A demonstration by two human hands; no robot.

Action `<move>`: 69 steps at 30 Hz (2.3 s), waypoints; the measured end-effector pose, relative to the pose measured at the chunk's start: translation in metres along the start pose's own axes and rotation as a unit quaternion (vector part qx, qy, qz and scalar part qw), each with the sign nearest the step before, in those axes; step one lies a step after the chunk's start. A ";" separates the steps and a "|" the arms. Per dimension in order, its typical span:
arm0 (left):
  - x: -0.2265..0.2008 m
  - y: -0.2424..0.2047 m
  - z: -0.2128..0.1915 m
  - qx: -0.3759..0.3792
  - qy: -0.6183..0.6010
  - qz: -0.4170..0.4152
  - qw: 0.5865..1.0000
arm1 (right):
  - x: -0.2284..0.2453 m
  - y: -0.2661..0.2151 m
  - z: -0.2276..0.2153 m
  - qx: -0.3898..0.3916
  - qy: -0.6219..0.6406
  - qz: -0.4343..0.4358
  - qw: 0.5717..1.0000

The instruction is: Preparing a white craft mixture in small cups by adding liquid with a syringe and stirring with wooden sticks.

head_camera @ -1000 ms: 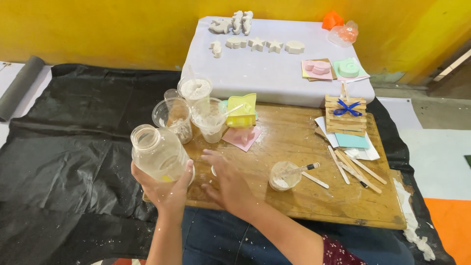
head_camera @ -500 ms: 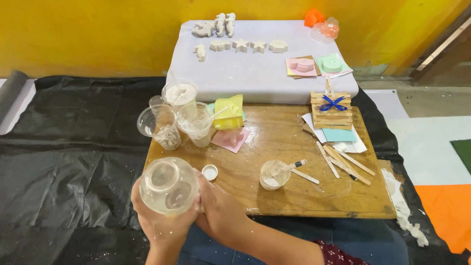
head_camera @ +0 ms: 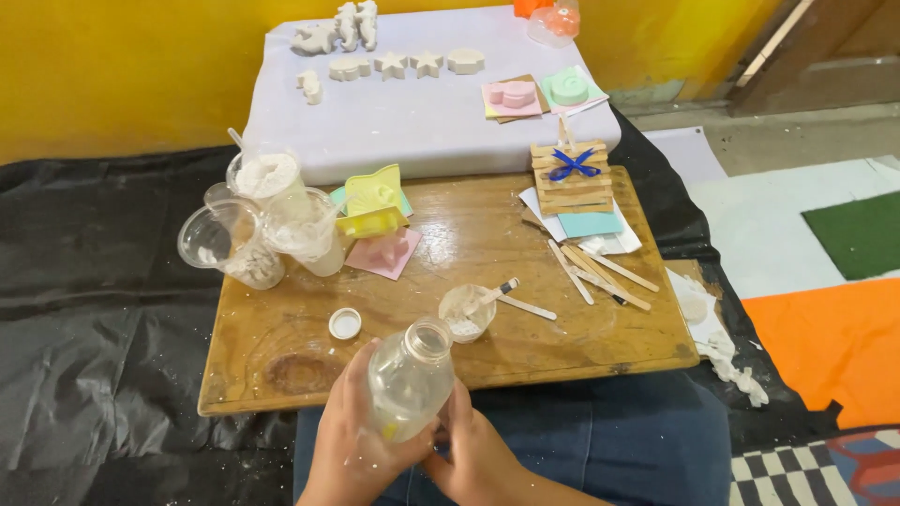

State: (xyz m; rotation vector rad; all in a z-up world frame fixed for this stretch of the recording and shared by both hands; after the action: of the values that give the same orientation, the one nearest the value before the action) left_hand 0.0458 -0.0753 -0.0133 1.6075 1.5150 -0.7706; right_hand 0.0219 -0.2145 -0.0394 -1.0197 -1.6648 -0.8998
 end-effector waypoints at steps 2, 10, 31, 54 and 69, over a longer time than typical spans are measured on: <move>-0.014 0.005 0.002 0.011 0.004 0.026 1.000 | -0.008 -0.002 0.001 -0.005 0.019 0.021 1.000; -0.019 0.021 0.008 0.120 0.117 -0.058 0.984 | -0.029 0.007 0.009 -0.081 0.121 0.054 0.988; -0.047 0.045 0.002 0.200 0.278 -0.078 0.936 | -0.040 0.025 0.038 -0.073 0.309 0.118 0.941; -0.056 0.050 0.000 0.209 0.309 -0.056 0.926 | -0.046 0.025 0.050 -0.057 0.338 0.150 0.927; -0.053 0.048 -0.002 0.211 0.300 -0.093 0.925 | -0.044 0.025 0.048 -0.060 0.331 0.153 0.929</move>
State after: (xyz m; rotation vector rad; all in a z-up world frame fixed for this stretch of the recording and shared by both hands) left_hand 0.0876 -0.1004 0.0395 2.1828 2.0580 -0.7843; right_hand 0.0378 -0.1716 -0.0920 -0.8885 -0.8685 -0.9987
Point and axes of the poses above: each hand's wrist, its own y-axis towards the middle knuckle, its own z-axis out of the palm, x = y × z, the point moved 10 cm from there along y, towards the middle knuckle, and after that the axes turned 8 degrees about -y, right-handed, at the moved point
